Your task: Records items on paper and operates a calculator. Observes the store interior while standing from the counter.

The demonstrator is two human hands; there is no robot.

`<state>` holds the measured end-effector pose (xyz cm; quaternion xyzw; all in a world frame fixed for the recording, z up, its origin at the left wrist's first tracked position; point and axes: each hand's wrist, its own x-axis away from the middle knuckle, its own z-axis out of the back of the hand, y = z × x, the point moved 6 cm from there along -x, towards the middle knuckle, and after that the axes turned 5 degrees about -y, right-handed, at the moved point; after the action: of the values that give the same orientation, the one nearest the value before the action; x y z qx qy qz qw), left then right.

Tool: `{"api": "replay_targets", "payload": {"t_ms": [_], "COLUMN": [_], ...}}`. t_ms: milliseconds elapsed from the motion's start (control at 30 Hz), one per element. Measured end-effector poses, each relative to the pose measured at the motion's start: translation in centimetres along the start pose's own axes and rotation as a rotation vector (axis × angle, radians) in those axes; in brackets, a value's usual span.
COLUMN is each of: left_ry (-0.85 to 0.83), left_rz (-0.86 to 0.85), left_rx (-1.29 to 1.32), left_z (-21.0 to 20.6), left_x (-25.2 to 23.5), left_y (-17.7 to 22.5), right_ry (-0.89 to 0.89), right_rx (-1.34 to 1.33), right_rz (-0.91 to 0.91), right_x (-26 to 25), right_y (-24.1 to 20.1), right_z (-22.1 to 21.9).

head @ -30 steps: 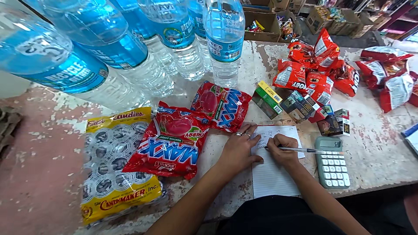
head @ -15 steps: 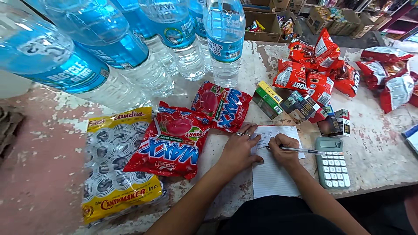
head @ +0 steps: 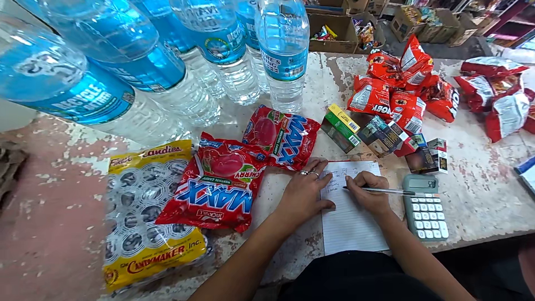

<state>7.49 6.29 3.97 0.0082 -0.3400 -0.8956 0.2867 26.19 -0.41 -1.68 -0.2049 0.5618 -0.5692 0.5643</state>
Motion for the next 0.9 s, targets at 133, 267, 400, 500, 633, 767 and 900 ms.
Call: {"api": "replay_targets", "payload": {"t_ms": [133,267,400,500,633,767,900], "left_ry": [0.008,-0.009,-0.009,0.002,-0.013,-0.025,-0.021], "left_rz": [-0.004,0.015,0.015,0.009,0.018,0.018,0.017], "left_rx": [-0.001,0.023,0.018,0.010,0.010,0.014,0.006], "left_z": [-0.03,0.19,0.19,0.14,0.14,0.24,0.27], "left_x": [0.00,0.00,-0.02,0.02,-0.03,-0.07,-0.03], "left_y": [0.12,0.23,0.28,0.18,0.18,0.27,0.36], "right_ry": [-0.035,-0.044,-0.050,-0.061,-0.074,-0.084,-0.053], "right_rx": [0.016,0.025,0.030,0.038,0.058,0.045,0.034], "right_rz": [-0.013,-0.009,0.011,0.012,0.007,0.018,0.019], "right_x": [0.24,0.13,0.05,0.04,-0.01,0.11,0.03], "right_y": [0.13,-0.07,-0.25,-0.10,-0.15,-0.05,-0.27], "right_z": [-0.35,-0.49,-0.39,-0.55,-0.70,-0.71,-0.42]}}
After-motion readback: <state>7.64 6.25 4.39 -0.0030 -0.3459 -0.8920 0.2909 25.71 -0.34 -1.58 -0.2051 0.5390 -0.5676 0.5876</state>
